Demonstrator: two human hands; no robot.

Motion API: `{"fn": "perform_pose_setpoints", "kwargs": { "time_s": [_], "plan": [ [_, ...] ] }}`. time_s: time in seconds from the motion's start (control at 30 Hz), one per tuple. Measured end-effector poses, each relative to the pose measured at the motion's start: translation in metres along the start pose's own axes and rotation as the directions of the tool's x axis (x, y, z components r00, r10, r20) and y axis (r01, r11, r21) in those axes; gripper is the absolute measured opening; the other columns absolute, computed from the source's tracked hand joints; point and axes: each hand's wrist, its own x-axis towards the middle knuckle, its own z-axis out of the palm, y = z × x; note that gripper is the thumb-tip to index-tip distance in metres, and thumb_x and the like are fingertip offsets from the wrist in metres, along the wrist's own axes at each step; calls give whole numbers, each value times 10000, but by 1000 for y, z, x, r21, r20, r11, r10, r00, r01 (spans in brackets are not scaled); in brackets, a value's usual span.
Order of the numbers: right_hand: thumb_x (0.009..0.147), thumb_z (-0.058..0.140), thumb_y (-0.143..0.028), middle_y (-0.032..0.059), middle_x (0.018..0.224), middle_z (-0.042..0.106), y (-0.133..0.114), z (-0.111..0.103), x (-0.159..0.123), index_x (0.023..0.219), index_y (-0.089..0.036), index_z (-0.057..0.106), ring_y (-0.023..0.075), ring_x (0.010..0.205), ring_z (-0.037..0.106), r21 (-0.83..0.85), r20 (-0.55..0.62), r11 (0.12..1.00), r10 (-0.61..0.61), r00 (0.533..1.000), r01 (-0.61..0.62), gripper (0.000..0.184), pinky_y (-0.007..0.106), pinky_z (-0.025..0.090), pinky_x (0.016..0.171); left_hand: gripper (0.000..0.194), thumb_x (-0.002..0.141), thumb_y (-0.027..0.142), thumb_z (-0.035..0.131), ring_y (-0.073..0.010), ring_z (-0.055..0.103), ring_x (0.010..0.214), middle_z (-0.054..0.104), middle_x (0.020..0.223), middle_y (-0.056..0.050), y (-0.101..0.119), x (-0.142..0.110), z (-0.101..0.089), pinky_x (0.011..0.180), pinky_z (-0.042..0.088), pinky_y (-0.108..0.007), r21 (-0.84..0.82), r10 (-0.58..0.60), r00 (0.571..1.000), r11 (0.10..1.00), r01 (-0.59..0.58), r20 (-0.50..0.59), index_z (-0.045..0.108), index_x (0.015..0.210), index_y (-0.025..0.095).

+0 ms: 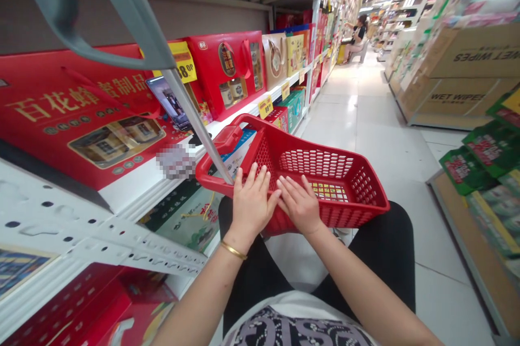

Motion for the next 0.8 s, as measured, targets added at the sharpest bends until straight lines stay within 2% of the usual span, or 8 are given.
{"fn": "perform_pose_setpoints", "kwargs": {
  "time_s": [0.13, 0.33, 0.4, 0.47, 0.67, 0.8],
  "plan": [
    [1017, 587, -321, 95, 1425, 628, -9, 5, 10, 1507, -189, 474, 203, 1350, 582, 28, -2, 999, -32, 999, 32, 520, 481, 256, 1291, 599, 1037, 532, 423, -320, 328, 1534, 470, 1574, -123, -1, -3, 0, 1277, 159, -585, 51, 20, 999, 998, -22, 49, 562, 1467, 139],
    [982, 654, -339, 106, 1407, 639, 29, -28, -27, 1529, -217, 449, 231, 1269, 649, -85, 32, 996, 33, 999, -30, 597, 488, 292, 1272, 739, 1009, 681, 355, -325, 341, 1527, 467, 1578, -136, -1, -4, 4, 1278, 150, -580, 57, 8, 998, 998, -12, 57, 572, 1456, 134],
    [972, 669, -342, 109, 1384, 657, 37, -33, -32, 1532, -215, 445, 237, 1239, 668, -93, 30, 995, 44, 999, -41, 617, 491, 313, 1260, 744, 1004, 693, 355, -326, 354, 1521, 487, 1565, -133, 0, -4, 6, 1278, 154, -574, 49, -1, 999, 999, -1, 43, 581, 1450, 142],
    [966, 676, -356, 105, 1364, 673, 34, -30, -29, 1524, -211, 455, 235, 1232, 672, -78, 19, 996, 43, 999, -41, 617, 490, 315, 1258, 735, 1006, 687, 357, -326, 355, 1521, 497, 1558, -133, 0, -4, 7, 1277, 160, -565, 49, -12, 999, 999, 10, 32, 588, 1445, 145],
    [999, 619, -361, 89, 1398, 652, 2, -2, 1, 1489, -215, 506, 214, 1298, 624, 23, 22, 1000, -8, 1000, 7, 523, 476, 302, 1269, 706, 1017, 649, 378, -321, 329, 1534, 470, 1576, -134, -2, -5, 6, 1263, 208, -538, 64, 4, 998, 998, -8, 62, 565, 1466, 136],
    [986, 641, -299, 84, 1413, 642, 13, -8, -8, 1478, -216, 524, 204, 1303, 621, 17, 30, 999, -37, 999, 36, 512, 422, 362, 1242, 591, 1043, 563, 407, -315, 344, 1527, 493, 1563, -104, 0, -4, 3, 1262, 210, -542, 55, 1, 998, 998, -4, 60, 601, 1435, 166]
  ]
}}
